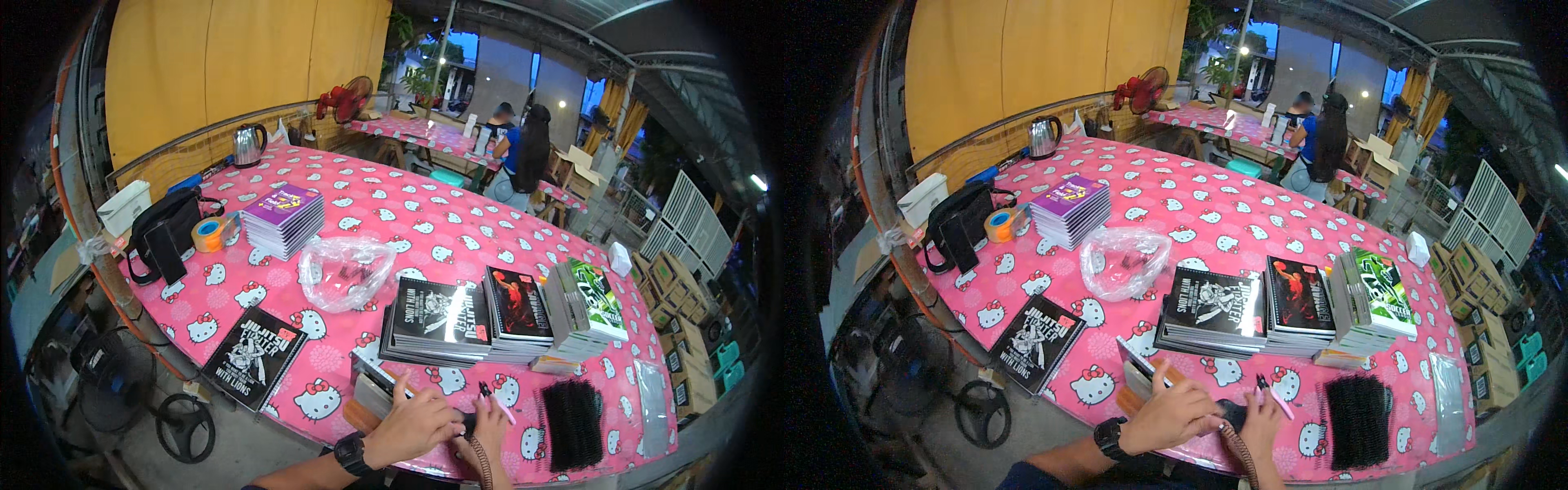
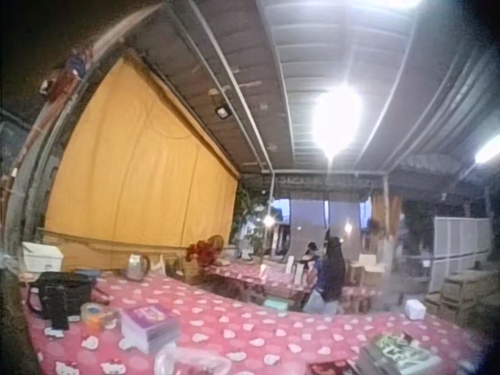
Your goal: The person binds books by inserting plastic coils into pre-punched holes in paper stacks and cover boards, and uses a crimping tool to secure the ends of the coils.
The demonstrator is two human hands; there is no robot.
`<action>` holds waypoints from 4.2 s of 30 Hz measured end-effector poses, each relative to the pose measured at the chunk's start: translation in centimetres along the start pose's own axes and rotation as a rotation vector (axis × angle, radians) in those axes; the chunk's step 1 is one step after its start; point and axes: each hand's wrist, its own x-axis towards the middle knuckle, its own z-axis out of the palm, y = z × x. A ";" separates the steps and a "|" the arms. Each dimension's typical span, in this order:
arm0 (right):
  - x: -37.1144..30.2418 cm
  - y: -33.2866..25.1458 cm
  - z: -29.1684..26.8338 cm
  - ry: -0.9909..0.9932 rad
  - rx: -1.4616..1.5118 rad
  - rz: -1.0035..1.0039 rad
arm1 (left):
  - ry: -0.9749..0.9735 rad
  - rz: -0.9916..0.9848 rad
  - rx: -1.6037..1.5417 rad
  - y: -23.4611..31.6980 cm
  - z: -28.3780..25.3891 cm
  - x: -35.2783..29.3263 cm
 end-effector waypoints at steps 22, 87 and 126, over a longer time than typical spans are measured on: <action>2.8 0.6 -4.4 -0.508 1.562 -0.370 | 0.131 -0.091 0.111 -2.4 -1.5 -1.0; 10.6 -6.5 -5.3 -0.759 1.231 -0.480 | 0.714 -0.440 -1.174 -8.0 0.4 -5.0; 6.5 -9.7 -11.1 -0.396 0.564 -0.373 | 0.592 -0.320 -0.872 -4.8 -3.1 -2.5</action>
